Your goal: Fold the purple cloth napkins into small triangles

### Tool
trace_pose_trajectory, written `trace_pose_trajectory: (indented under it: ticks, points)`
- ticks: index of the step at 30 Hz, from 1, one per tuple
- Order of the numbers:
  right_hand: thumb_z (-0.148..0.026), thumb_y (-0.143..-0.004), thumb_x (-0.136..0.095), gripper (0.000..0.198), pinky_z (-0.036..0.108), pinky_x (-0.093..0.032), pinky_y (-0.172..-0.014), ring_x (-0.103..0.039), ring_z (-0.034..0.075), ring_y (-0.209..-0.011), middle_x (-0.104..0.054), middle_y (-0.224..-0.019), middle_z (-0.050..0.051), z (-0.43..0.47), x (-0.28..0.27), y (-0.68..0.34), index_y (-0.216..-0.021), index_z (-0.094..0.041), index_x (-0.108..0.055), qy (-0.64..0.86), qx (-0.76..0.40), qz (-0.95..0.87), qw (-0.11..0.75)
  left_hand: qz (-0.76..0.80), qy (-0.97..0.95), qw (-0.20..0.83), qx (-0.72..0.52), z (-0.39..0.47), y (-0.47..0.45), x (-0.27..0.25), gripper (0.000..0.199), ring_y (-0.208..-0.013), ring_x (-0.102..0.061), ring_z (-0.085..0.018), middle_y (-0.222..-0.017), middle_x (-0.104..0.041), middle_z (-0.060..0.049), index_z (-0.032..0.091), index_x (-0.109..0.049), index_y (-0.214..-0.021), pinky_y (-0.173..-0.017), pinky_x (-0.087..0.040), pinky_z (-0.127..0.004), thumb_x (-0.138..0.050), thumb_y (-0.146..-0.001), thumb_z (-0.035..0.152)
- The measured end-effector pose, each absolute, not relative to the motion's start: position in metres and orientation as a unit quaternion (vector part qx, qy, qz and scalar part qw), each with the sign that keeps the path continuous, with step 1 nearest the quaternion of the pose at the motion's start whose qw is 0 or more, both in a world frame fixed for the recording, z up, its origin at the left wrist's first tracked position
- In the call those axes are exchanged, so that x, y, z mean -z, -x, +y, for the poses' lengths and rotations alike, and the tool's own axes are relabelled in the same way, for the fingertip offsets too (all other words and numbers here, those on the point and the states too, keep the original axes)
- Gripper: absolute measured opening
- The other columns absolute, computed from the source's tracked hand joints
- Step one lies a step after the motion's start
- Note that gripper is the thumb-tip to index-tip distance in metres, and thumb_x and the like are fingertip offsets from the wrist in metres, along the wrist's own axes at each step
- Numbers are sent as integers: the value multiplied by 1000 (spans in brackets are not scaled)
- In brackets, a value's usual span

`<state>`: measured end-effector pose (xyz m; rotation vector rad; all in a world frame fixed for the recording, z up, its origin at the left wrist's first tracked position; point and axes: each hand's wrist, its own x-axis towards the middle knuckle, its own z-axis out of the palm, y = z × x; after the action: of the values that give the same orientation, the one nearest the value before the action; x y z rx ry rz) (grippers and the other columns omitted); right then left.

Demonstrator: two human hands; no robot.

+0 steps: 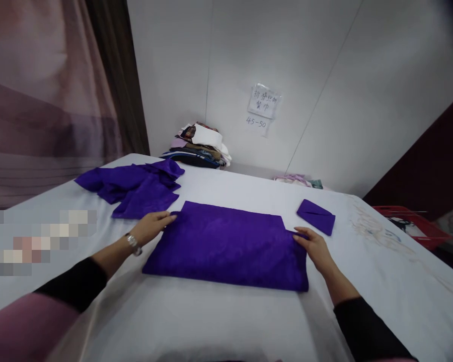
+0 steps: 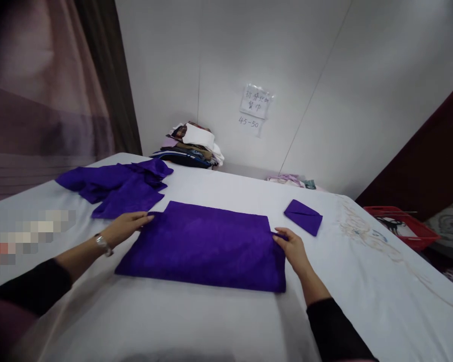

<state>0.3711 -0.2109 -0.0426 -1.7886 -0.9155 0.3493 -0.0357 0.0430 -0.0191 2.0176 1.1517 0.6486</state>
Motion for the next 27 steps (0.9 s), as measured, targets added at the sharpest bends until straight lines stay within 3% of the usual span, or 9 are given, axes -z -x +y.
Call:
trace_pose_trajectory:
  ticks: [4,8,17,21,27]
  points:
    - [-34,-59,-63,44,28,-48,-57,-60,17,-64,-67,-80,5,-165,62,-395,-98,-14,-63,757,-157,-366,518,496,-799,281,-190,85,-2,38,33,-57,-50,-13,-57,-50,3,19,-49,-59,-53,-39,-22,-43,-73,48]
    - [-31,-58,-60,40,27,-46,-54,-59,16,-61,-67,-77,4,-137,81,-411,-94,-14,-65,777,-138,-368,491,524,-809,214,-155,107,-27,52,30,-61,-53,-15,-56,-54,1,20,-48,-55,-56,-37,-22,-40,-75,40]
    - [-32,-64,-57,37,29,-46,-70,-61,19,-78,-67,-83,5,-104,101,-431,-96,-15,-66,823,-74,-381,415,558,-813,132,-105,124,-40,69,32,-79,-61,-22,-82,-67,-8,18,-60,-71,-62,-40,-27,-36,-81,37]
    - [-34,-68,-56,38,29,-45,-73,-60,19,-81,-67,-86,6,-95,105,-433,-100,-16,-65,847,-46,-379,371,555,-819,109,-94,128,-45,71,35,-89,-61,-25,-96,-67,-11,17,-63,-83,-70,-43,-29,-34,-84,36]
    - [-35,-73,-55,39,30,-44,-73,-60,21,-87,-66,-92,8,-90,105,-432,-107,-18,-62,878,-20,-369,304,557,-821,88,-88,129,-51,75,36,-93,-60,-26,-102,-64,-11,18,-63,-91,-72,-45,-31,-34,-85,38]
